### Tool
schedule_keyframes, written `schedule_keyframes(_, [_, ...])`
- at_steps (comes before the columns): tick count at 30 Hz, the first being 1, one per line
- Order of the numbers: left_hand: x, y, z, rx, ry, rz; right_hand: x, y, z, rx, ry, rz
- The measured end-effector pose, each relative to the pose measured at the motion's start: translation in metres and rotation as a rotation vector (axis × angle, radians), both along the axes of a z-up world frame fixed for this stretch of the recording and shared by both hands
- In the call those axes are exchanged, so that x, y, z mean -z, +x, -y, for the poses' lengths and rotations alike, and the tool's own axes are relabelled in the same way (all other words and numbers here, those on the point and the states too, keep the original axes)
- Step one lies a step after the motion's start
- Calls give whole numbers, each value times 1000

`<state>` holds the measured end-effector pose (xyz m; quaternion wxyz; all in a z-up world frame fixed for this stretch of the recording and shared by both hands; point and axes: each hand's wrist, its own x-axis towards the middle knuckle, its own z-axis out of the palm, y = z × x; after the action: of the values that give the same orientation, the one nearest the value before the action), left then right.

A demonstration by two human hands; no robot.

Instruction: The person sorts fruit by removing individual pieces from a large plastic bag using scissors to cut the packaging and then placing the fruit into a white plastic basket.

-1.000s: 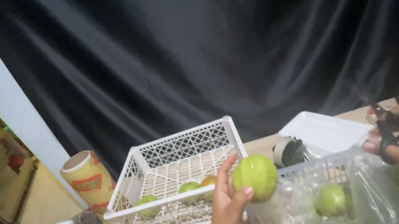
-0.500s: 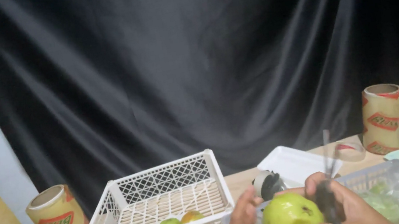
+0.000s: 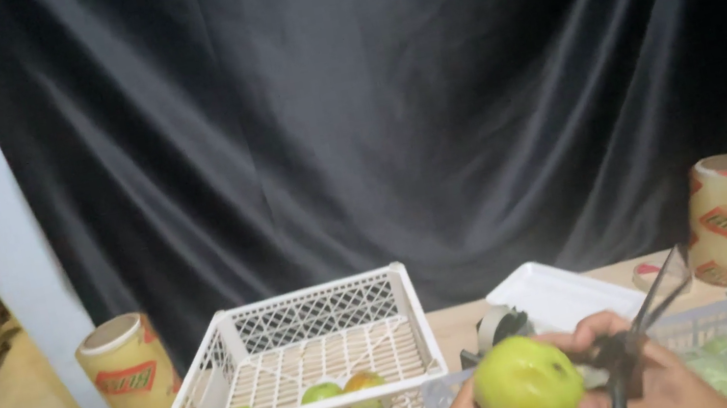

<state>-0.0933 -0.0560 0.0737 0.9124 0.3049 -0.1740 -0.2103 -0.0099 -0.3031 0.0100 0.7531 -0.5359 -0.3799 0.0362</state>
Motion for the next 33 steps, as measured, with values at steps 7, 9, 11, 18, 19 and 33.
schedule_keyframes(7, [10,112,-62,-486,674,-13,-73,-47,-20,761,170,-491])
schedule_keyframes(9, [2,149,-85,-583,1044,65,-83,-57,-25,839,158,-614])
schedule_keyframes(11, [26,210,-106,-765,1052,75,-68,-47,-18,755,221,-587])
schedule_keyframes(18, [72,282,-119,-567,1973,-61,-73,-52,0,602,173,-676])
schedule_keyframes(19, [75,280,-113,-512,2063,-109,-93,-71,-6,693,76,-629])
schedule_keyframes(33, [46,222,15,-1408,1195,845,-110,-79,43,992,260,-127])
